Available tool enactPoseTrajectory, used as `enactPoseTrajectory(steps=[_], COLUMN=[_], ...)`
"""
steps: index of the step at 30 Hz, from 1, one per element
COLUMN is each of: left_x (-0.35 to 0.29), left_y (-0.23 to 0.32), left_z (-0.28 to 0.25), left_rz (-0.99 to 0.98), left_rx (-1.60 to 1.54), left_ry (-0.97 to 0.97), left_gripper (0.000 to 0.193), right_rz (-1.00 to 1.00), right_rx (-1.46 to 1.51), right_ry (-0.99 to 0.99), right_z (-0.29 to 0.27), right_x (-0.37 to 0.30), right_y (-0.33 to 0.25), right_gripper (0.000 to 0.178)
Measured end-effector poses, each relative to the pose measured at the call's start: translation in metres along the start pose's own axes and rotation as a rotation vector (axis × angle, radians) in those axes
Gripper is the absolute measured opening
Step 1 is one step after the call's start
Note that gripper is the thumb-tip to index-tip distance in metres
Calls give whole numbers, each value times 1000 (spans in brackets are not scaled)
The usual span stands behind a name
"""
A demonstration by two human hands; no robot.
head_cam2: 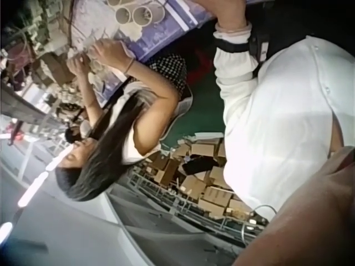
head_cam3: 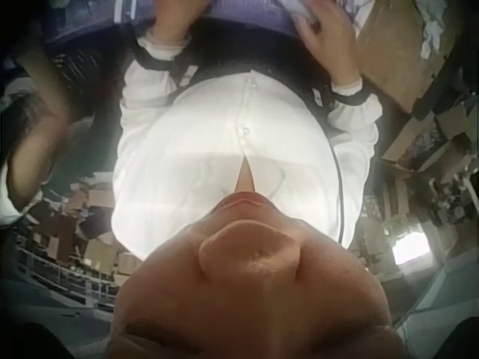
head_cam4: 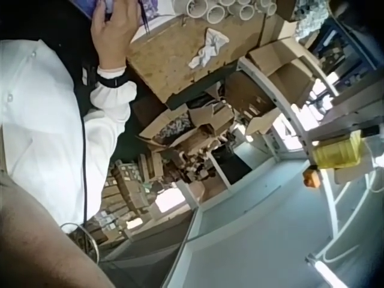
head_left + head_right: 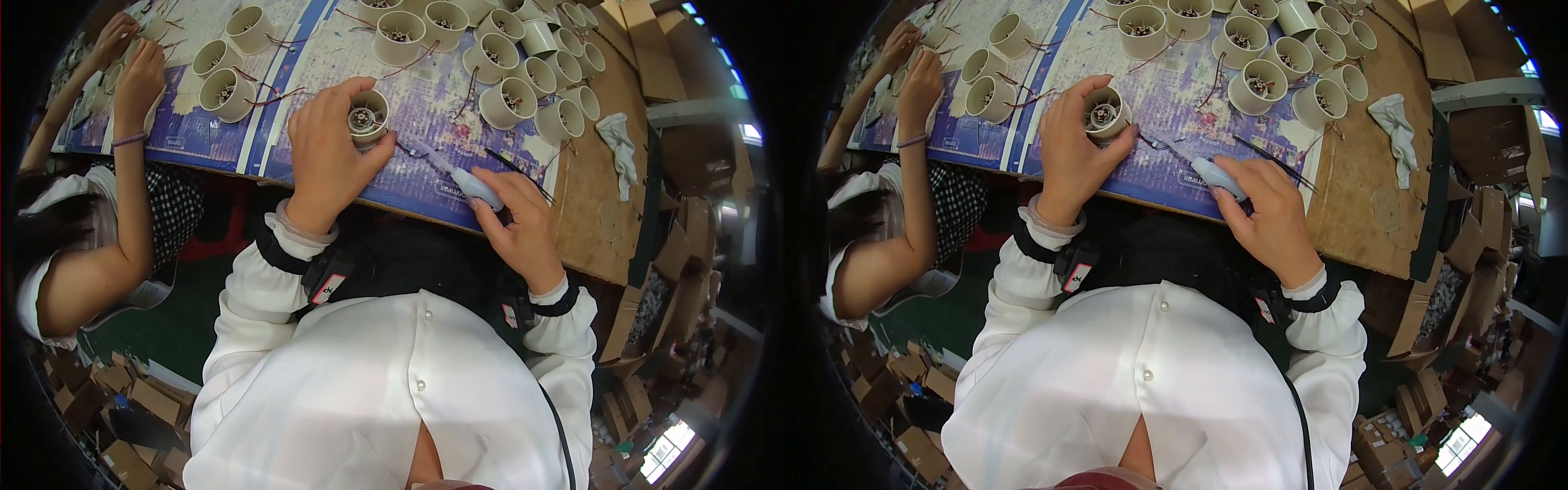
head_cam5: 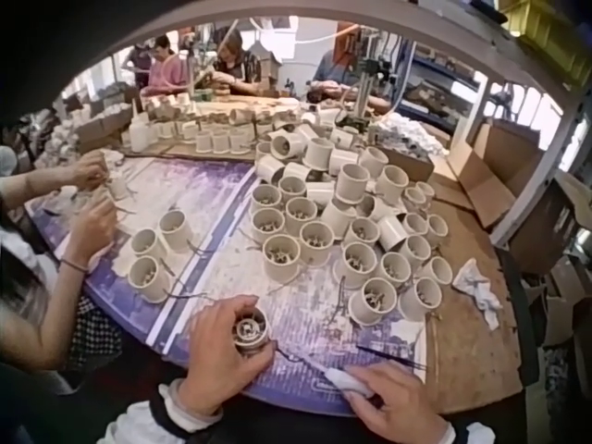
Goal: The person assembles a fan component by using tweezers to position wires inside the housing and applying glue from a squeeze bottle to the connection points. After pressing the wires into place, they set the unit aside and pick up another housing to repeat the process.
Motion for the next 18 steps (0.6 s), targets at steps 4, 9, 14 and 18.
enactPoseTrajectory(steps=[4,9,14,18], left_x=[0,1,-1,-2], left_y=[1,1,-2,-3], left_z=[-1,-2,1,1], left_rz=[-1,18,-31,-42], left_rx=[13,38,-25,-29], left_ry=[-11,-5,-19,-24], left_gripper=[63,62,64,64], right_rz=[-1,14,-9,-46], right_rx=[-6,-11,-33,-114], right_ry=[-19,-36,-41,-16], right_z=[1,1,3,0], right_x=[1,3,5,8], right_y=[-2,-3,-5,-12], right_gripper=[34,34,35,35])
Point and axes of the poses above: each hand's wrist, its own x-axis towards the middle knuckle, its own z-axis out of the palm, y = z × x, the point moved 8 cm from there along x, towards the middle knuckle, and after that the axes turned 12 degrees about z, right-handed, at the moved point
